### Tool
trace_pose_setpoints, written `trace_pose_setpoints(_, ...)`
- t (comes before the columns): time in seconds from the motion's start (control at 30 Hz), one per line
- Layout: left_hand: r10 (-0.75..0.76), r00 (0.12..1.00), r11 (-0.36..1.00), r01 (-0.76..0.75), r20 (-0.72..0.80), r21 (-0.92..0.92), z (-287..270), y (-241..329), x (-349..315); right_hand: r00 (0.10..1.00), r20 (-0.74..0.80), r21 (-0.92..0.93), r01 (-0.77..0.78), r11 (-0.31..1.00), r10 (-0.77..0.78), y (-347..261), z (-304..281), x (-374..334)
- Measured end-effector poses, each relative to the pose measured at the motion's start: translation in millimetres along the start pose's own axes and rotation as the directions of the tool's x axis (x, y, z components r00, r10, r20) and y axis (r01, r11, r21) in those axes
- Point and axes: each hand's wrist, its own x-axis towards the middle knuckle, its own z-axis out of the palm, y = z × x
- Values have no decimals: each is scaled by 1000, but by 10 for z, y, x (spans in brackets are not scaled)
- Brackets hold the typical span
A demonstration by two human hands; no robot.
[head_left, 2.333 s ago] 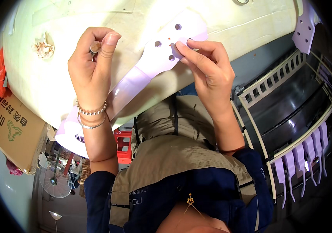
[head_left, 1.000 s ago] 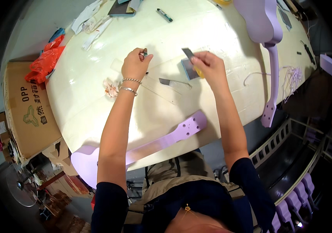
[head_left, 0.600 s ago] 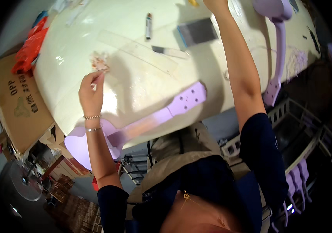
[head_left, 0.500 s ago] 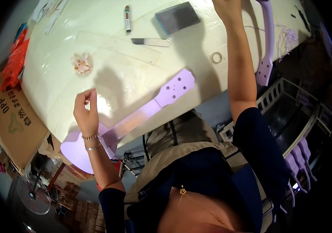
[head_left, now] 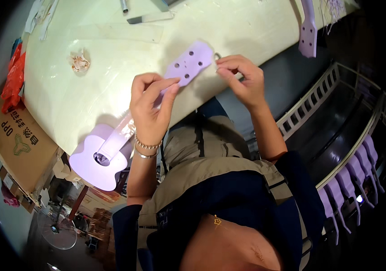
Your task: The person assembles purple plastic parts by inserting small rings into holes and using a utility knife to trim excess material. They repeatedly pick up parts from a rack, work at a table, and place finished pieces back on the rack.
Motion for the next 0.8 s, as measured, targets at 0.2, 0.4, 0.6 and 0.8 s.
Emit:
trace_pose_setpoints(0.2, 38, 989, 987, -15, 142, -160, 241, 115, -97, 976, 114, 103, 172, 980, -183, -173, 34, -379)
trace_pose_setpoints(0.4, 202, 978, 968, -208, 58, 137, 265, 113, -293, 998, 0, 39, -57, 998, 57, -256, 106, -595)
trace_pose_setpoints(0.6, 193, 981, 963, -186, -18, 196, 274, 122, -397, 994, -49, -173, 92, 981, -102, -176, 200, -645)
trace_pose_setpoints(0.8, 350, 919, 904, -281, -182, 321, 261, 183, -433, 866, -459, 60, -192, 980, 198, -54, 270, -486)
